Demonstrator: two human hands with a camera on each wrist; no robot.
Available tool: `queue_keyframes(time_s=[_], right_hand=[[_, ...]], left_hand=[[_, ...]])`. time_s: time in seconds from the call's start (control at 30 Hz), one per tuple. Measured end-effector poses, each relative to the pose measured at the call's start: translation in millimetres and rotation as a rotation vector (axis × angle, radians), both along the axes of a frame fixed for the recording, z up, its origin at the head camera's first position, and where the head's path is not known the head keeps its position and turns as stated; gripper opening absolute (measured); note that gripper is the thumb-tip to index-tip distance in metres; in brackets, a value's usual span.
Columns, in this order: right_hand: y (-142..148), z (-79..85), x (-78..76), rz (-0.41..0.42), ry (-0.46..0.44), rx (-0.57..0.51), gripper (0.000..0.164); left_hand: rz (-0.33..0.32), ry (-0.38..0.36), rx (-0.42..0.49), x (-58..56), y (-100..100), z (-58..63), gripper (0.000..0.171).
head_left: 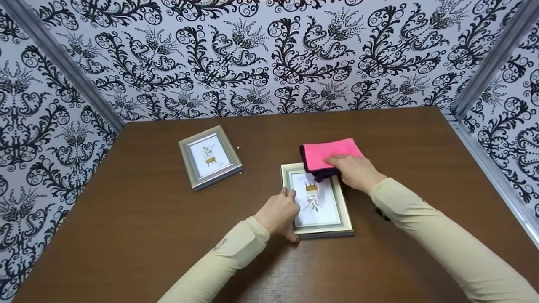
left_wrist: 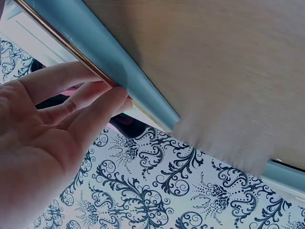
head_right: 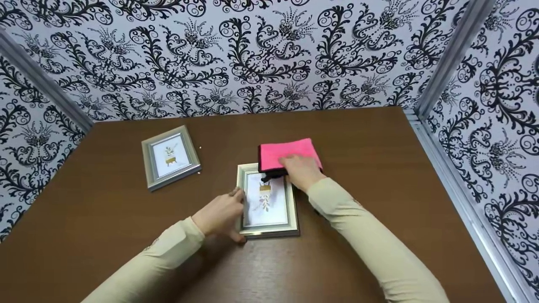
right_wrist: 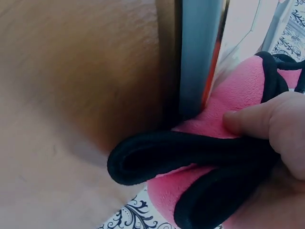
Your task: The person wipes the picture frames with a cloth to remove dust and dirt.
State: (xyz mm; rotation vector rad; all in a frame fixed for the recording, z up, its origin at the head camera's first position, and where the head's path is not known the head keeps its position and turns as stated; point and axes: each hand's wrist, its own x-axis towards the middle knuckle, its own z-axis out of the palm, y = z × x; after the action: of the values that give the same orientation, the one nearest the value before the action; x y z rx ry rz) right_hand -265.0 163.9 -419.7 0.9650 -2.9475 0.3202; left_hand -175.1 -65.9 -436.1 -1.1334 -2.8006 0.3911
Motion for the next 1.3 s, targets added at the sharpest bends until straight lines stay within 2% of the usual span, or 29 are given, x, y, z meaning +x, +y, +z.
queue_keyframes(time_s=[0.13,0.3,0.43,0.67,0.77,0.87,0.97,1.1,1.2,1.3], right_hand=[[5.0,-4.1,1.8,0.005,-0.035,-0.005,0.05],[12.5,-10.4,12.1,0.1,-0.002,0.043,0.056],[20.4,-12.8,34.5,0.181,0.06,0.074,0.058],[24.0,-11.7,84.7,0.244,0.135,0.093,0.058],[24.9,-8.2,101.1,0.267,0.165,0.119,0.053],[24.7,-4.8,110.7,0.281,0.178,0.148,0.048],[22.7,-2.8,113.6,0.251,0.175,0.162,0.045],[16.9,-3.9,107.7,0.173,0.193,0.156,0.042],[11.4,-6.2,96.6,0.123,0.214,0.167,0.039],[5.5,-7.3,81.7,0.065,0.193,0.19,0.039]], left_hand=[[0.003,0.004,0.009,-0.7,1.0,0.0,0.057],[0.015,0.016,0.018,0.4,0.6,-1.4,0.054],[0.014,0.032,0.007,0.8,2.8,-1.7,0.055],[0.008,0.06,-0.022,1.4,4.0,-2.4,0.058],[0.009,0.055,-0.02,0.8,3.4,-1.3,0.059],[0.011,0.048,-0.019,0.2,2.0,-0.5,0.06],[0.005,0.038,-0.017,-0.4,0.5,-0.1,0.06],[-0.006,0.025,-0.013,-1.4,-1.1,0.5,0.058],[-0.013,0.024,-0.004,-2.1,-1.3,0.3,0.058],[-0.023,0.025,0.001,-2.4,-0.4,-0.2,0.058]])
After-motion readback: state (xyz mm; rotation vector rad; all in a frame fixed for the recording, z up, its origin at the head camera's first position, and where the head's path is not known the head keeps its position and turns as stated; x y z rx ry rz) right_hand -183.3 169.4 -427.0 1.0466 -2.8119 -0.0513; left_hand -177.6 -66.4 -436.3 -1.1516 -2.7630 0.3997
